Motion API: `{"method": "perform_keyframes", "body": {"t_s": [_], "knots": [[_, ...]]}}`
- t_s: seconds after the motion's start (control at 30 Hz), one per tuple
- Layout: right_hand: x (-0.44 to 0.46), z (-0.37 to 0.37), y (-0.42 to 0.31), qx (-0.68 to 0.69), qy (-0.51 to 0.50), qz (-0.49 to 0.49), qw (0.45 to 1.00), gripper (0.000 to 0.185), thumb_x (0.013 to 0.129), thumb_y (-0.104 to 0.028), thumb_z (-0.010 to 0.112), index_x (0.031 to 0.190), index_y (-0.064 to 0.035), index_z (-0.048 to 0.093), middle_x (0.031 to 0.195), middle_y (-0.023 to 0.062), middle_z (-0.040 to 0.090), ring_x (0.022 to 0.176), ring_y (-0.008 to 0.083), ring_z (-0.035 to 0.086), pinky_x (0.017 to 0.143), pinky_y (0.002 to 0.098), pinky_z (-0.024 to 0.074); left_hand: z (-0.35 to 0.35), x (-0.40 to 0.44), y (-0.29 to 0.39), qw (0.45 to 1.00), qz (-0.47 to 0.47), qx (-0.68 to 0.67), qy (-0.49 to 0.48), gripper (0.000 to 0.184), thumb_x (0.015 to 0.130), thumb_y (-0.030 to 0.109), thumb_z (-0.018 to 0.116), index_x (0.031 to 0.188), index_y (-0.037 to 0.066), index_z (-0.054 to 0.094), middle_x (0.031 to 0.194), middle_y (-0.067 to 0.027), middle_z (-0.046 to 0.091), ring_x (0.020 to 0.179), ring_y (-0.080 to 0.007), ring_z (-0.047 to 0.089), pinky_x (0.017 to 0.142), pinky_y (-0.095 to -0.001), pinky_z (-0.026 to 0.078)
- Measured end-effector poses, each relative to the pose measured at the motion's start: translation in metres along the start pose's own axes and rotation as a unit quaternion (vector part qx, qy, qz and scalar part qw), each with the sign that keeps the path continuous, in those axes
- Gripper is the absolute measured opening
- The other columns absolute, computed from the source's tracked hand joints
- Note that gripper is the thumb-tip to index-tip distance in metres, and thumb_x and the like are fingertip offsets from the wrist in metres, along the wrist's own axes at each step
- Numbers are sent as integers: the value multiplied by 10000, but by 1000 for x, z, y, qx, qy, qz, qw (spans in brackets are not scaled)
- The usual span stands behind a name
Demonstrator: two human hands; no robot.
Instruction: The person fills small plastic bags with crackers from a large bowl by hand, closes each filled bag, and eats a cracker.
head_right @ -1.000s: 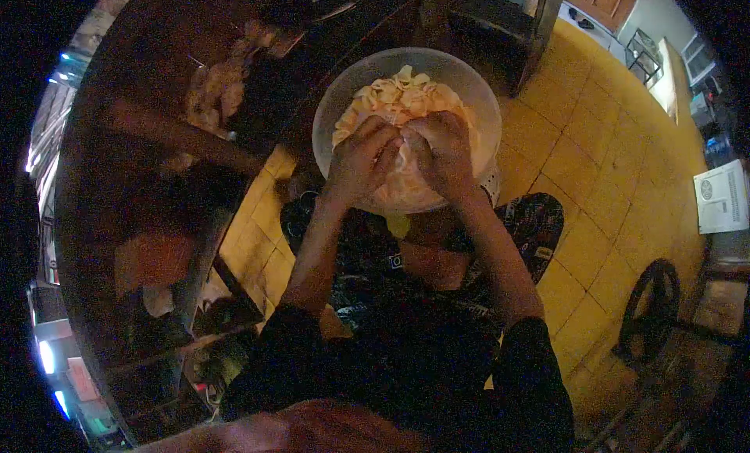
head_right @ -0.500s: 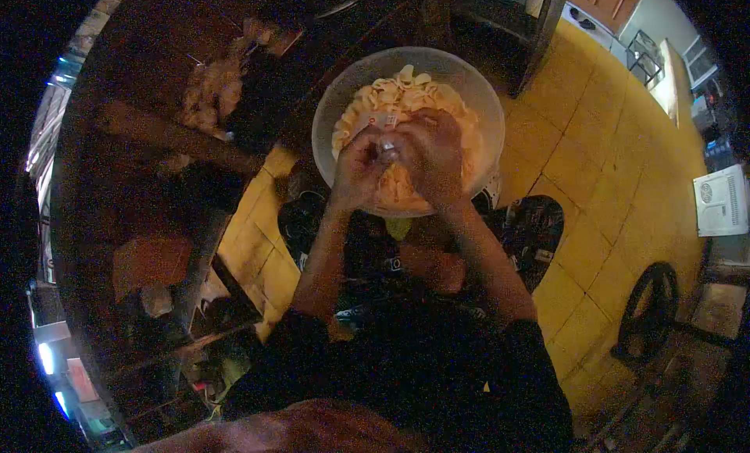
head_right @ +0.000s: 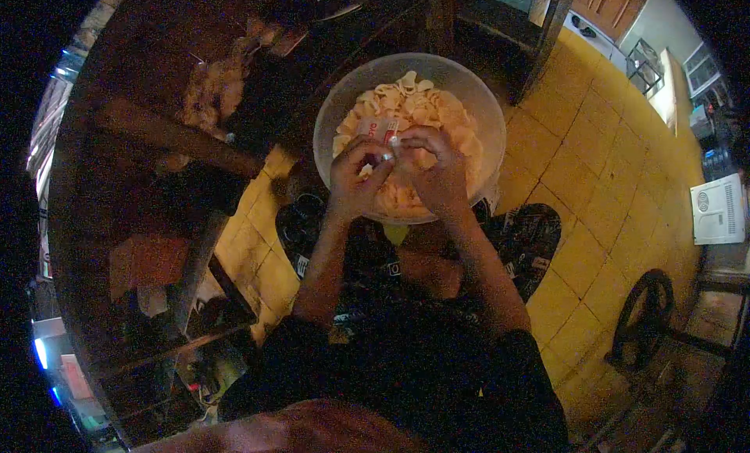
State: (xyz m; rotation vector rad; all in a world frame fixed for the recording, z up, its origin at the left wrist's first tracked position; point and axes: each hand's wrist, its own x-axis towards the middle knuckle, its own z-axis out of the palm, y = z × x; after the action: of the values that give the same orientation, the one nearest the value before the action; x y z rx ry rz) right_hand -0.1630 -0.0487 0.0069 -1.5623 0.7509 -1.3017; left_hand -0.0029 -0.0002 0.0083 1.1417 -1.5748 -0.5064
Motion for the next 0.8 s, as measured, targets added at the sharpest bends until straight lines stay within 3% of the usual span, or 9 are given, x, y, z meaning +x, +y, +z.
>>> {"method": "perform_keyframes", "body": {"t_s": [0.1, 0.17, 0.27, 0.5, 0.57, 0.67, 0.8], "knots": [[-3, 2, 11, -35, -16, -54, 998, 187, 839, -133, 709, 1025, -118, 716, 1024, 76, 705, 1062, 295, 631, 1100, 528, 326, -2, -5, 0, 999, -11, -37, 22, 123, 845, -23, 680, 950, 8, 624, 919, -73, 609, 714, -139, 592, 650, -268, 487], [-3, 3, 8, -201, -44, -90, 975, 180, 854, -134, 695, 1032, -128, 714, 1033, 82, 705, 1062, 292, 629, 1110, 527, 316, -2, -8, -6, 998, -24, -41, 28, 138, 842, -31, 670, 972, 9, 643, 935, -71, 620, 758, -137, 615, 661, -252, 492], [-6, 7, 6, -222, -42, -116, 967, 173, 857, -134, 690, 1028, -147, 716, 1038, 90, 702, 1064, 291, 627, 1106, 541, 315, -4, -9, -4, 999, -11, -22, 29, 179, 826, -24, 677, 1001, 4, 654, 950, -79, 624, 791, -158, 632, 684, -269, 505], [-6, -3, 16, -213, -100, -84, 968, 153, 820, -192, 721, 962, -136, 714, 1009, 80, 712, 1002, 278, 656, 1092, 535, 338, -10, -11, -11, 999, -36, 28, 5, 202, 826, 38, 683, 1020, -9, 656, 977, -105, 653, 826, -200, 651, 735, -310, 519], [-6, -8, 11, -235, -124, -61, 962, 181, 774, -242, 751, 902, -122, 706, 970, 71, 718, 964, 268, 669, 1082, 510, 358, -10, -11, -15, 997, 47, 57, -12, 193, 829, 43, 671, 1016, -3, 658, 976, -117, 660, 841, -204, 656, 749, -317, 519], [-5, -11, 1, -274, -132, -43, 952, 204, 737, -269, 767, 863, -123, 702, 937, 68, 719, 954, 263, 671, 1080, 497, 361, -9, -11, -5, 999, -11, 22, -37, 189, 812, 51, 681, 990, -7, 650, 973, -118, 657, 854, -225, 661, 761, -337, 518], [-7, -5, -4, -278, -102, -20, 955, 205, 713, -242, 777, 868, -131, 700, 935, 61, 717, 950, 255, 668, 1084, 488, 356, -4, -7, -1, 997, 28, 67, -15, 165, 807, 46, 680, 957, -10, 639, 964, -115, 657, 853, -233, 661, 760, -351, 520]]}}
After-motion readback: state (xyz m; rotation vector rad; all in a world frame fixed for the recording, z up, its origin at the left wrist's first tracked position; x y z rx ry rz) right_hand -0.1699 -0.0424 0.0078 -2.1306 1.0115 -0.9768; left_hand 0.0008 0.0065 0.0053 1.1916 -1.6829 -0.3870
